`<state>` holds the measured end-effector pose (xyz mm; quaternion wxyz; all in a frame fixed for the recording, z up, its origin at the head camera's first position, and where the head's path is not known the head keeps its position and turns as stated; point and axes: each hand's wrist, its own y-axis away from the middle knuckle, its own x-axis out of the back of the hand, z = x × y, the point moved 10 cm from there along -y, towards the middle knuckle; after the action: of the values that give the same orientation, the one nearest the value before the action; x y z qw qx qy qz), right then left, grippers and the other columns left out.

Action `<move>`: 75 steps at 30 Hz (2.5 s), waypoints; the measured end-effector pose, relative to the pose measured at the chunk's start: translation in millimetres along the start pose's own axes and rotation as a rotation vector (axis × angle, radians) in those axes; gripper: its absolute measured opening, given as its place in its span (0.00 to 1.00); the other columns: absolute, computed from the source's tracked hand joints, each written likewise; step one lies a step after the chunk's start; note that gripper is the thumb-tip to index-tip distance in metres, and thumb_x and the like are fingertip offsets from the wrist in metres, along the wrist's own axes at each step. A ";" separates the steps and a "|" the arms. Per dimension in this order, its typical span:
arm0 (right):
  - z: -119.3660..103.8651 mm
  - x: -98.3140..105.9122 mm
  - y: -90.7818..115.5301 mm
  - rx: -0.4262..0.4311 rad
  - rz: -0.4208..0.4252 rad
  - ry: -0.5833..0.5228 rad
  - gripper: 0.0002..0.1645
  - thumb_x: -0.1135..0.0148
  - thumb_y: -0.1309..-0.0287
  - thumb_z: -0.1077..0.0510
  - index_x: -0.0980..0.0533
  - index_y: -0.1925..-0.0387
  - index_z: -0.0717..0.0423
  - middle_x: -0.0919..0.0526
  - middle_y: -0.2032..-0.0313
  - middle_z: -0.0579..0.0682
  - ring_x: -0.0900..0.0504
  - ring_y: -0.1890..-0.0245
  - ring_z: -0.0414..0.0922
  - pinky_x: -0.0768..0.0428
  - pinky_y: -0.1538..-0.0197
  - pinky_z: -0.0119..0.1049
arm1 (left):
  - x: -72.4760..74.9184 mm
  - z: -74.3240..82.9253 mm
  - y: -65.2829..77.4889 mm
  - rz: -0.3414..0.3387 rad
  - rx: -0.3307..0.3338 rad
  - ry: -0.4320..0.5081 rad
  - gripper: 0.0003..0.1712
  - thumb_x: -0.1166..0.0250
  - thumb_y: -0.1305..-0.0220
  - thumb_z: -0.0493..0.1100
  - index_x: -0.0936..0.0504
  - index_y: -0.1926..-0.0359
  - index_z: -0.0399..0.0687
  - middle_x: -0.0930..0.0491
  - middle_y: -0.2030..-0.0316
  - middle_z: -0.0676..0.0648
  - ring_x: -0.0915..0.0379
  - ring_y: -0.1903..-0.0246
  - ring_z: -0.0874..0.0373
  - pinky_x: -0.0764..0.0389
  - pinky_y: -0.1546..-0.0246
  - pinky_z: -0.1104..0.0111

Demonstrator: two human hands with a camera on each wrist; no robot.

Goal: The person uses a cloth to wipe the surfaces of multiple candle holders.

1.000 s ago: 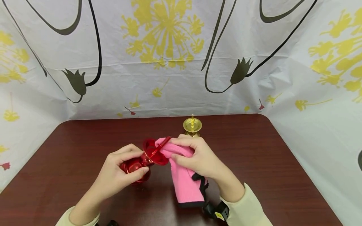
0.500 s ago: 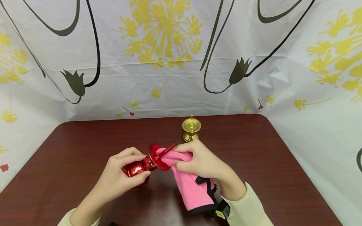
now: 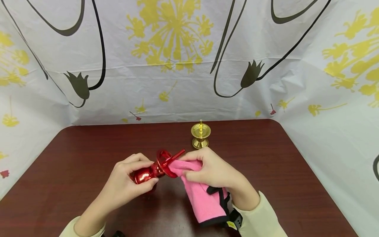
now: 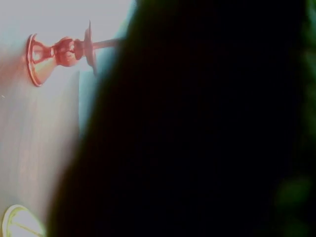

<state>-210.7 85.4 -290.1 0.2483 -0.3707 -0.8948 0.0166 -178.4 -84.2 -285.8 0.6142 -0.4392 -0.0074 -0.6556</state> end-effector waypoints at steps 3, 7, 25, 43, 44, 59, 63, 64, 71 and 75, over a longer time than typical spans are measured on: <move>-1.4 -1.2 0.7 -0.013 -0.002 -0.012 0.17 0.38 0.46 0.72 0.16 0.55 0.58 0.13 0.66 0.51 0.19 0.74 0.36 0.18 0.72 0.31 | 1.0 1.2 0.3 0.006 -0.007 -0.014 0.17 0.21 0.59 0.41 0.10 0.62 0.50 0.20 0.69 0.61 0.27 0.66 0.68 0.20 0.70 0.73; -2.6 -1.7 2.0 -0.035 0.002 0.002 0.18 0.37 0.46 0.72 0.16 0.54 0.58 0.13 0.66 0.50 0.18 0.73 0.36 0.17 0.71 0.32 | 2.1 2.5 0.1 0.016 -0.020 -0.033 0.17 0.21 0.59 0.41 0.10 0.63 0.50 0.20 0.69 0.61 0.27 0.66 0.68 0.21 0.70 0.73; -15.2 -6.2 4.7 0.012 -0.006 -0.009 0.19 0.37 0.46 0.72 0.17 0.52 0.58 0.13 0.62 0.51 0.18 0.71 0.36 0.17 0.70 0.32 | 2.7 1.4 -0.9 0.003 -0.011 -0.147 0.18 0.21 0.60 0.44 0.10 0.63 0.51 0.21 0.69 0.61 0.30 0.67 0.69 0.23 0.72 0.76; -9.8 -10.5 -1.5 -0.049 0.215 -0.218 0.17 0.38 0.42 0.68 0.18 0.50 0.62 0.13 0.62 0.54 0.16 0.69 0.37 0.17 0.69 0.32 | 14.9 12.6 -1.8 0.088 -0.116 -0.290 0.15 0.21 0.59 0.45 0.11 0.66 0.51 0.22 0.70 0.59 0.32 0.68 0.67 0.26 0.74 0.75; -10.2 -10.6 -1.5 -0.041 0.210 -0.213 0.17 0.38 0.42 0.68 0.18 0.50 0.62 0.13 0.62 0.54 0.17 0.70 0.36 0.17 0.69 0.32 | 15.7 13.3 -1.9 0.094 -0.121 -0.286 0.15 0.21 0.60 0.45 0.11 0.66 0.51 0.22 0.70 0.59 0.32 0.68 0.67 0.26 0.74 0.75; -8.9 -9.9 -4.4 0.051 0.037 -0.141 0.19 0.39 0.43 0.72 0.18 0.49 0.62 0.14 0.59 0.57 0.18 0.69 0.35 0.18 0.70 0.31 | 19.7 13.0 0.5 0.121 -0.107 -0.253 0.19 0.20 0.62 0.43 0.11 0.64 0.49 0.20 0.69 0.59 0.29 0.66 0.68 0.21 0.72 0.72; -6.4 -7.3 -4.5 0.080 0.012 -0.099 0.21 0.38 0.45 0.74 0.18 0.50 0.60 0.14 0.57 0.54 0.19 0.65 0.35 0.18 0.69 0.31 | 18.6 15.2 0.5 0.120 -0.129 -0.233 0.18 0.20 0.62 0.42 0.12 0.64 0.48 0.20 0.69 0.59 0.29 0.67 0.67 0.22 0.72 0.73; -5.6 -7.1 -4.4 0.091 0.002 -0.090 0.21 0.38 0.45 0.74 0.18 0.50 0.60 0.14 0.57 0.55 0.19 0.66 0.35 0.18 0.69 0.31 | 18.2 15.5 0.5 0.118 -0.132 -0.227 0.18 0.20 0.62 0.42 0.12 0.64 0.48 0.20 0.69 0.59 0.29 0.67 0.67 0.22 0.72 0.73; 2.8 -3.5 -4.8 0.087 -0.017 -0.047 0.21 0.36 0.47 0.73 0.16 0.51 0.57 0.13 0.59 0.51 0.19 0.69 0.36 0.20 0.72 0.31 | 14.7 14.3 0.2 0.094 -0.124 -0.204 0.17 0.20 0.61 0.42 0.12 0.65 0.49 0.21 0.69 0.59 0.29 0.67 0.68 0.23 0.72 0.75; 2.5 -1.6 -4.8 0.099 -0.006 -0.014 0.21 0.36 0.48 0.73 0.16 0.52 0.56 0.14 0.60 0.50 0.20 0.68 0.36 0.21 0.71 0.30 | 14.1 14.3 0.2 0.098 -0.134 -0.203 0.17 0.20 0.61 0.41 0.12 0.65 0.48 0.21 0.69 0.59 0.29 0.67 0.67 0.23 0.72 0.75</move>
<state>-214.0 81.2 -292.0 0.2600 -0.3551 -0.8958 0.0629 -168.2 -87.6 -268.8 0.6107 -0.5432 -0.0043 -0.5761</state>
